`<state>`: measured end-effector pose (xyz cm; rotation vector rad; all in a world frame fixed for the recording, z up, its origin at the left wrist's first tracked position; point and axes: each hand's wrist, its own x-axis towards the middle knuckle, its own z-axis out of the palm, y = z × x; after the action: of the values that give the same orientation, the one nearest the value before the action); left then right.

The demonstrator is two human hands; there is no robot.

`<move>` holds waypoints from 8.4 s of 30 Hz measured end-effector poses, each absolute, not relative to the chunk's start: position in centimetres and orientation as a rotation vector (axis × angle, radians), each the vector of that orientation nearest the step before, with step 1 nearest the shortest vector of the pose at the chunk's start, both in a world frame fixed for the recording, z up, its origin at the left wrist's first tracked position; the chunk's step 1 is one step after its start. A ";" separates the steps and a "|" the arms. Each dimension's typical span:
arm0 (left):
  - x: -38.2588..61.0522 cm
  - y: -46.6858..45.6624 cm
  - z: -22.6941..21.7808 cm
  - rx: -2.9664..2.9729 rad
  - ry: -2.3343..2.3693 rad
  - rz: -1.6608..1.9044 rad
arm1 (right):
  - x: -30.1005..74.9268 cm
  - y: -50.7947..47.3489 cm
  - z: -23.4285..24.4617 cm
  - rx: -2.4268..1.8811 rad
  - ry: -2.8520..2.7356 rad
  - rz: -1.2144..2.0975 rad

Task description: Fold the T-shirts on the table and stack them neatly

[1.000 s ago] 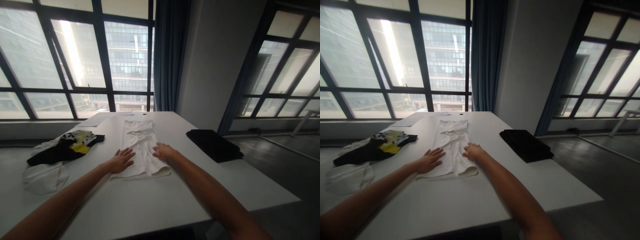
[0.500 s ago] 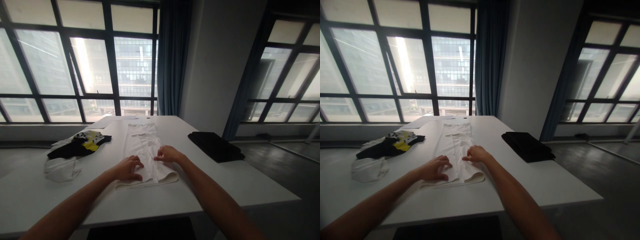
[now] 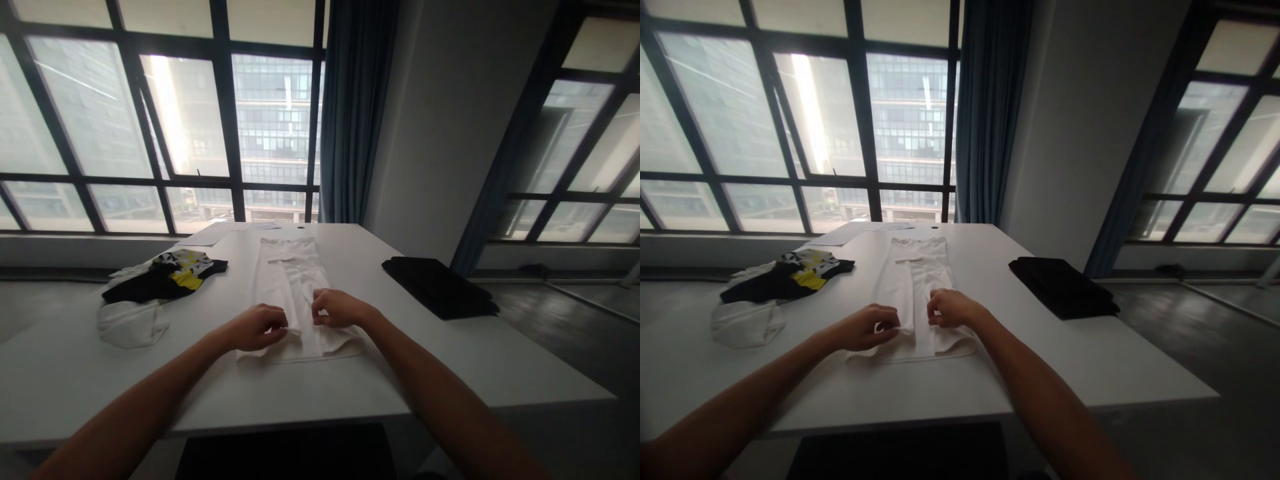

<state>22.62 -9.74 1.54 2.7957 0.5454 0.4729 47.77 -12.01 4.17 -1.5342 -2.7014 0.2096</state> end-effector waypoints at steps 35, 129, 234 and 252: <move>19.9 -9.0 2.6 2.664 0.894 -0.089 | 49.0 -9.3 1.3 -1.628 -2.358 0.497; 16.2 2.3 -4.1 2.519 1.619 0.378 | 53.8 -8.3 -0.8 -1.936 -2.293 0.174; 15.9 -9.7 5.3 2.135 0.416 0.173 | 58.4 -10.5 6.0 -1.217 -2.188 1.651; 19.7 4.2 -4.0 2.716 1.231 0.074 | 56.1 -1.3 -2.5 -1.953 -2.441 0.346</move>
<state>19.68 4.23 -4.04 2.7158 1.2306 0.0744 56.11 -1.30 -2.53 -1.9534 -2.4412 0.3458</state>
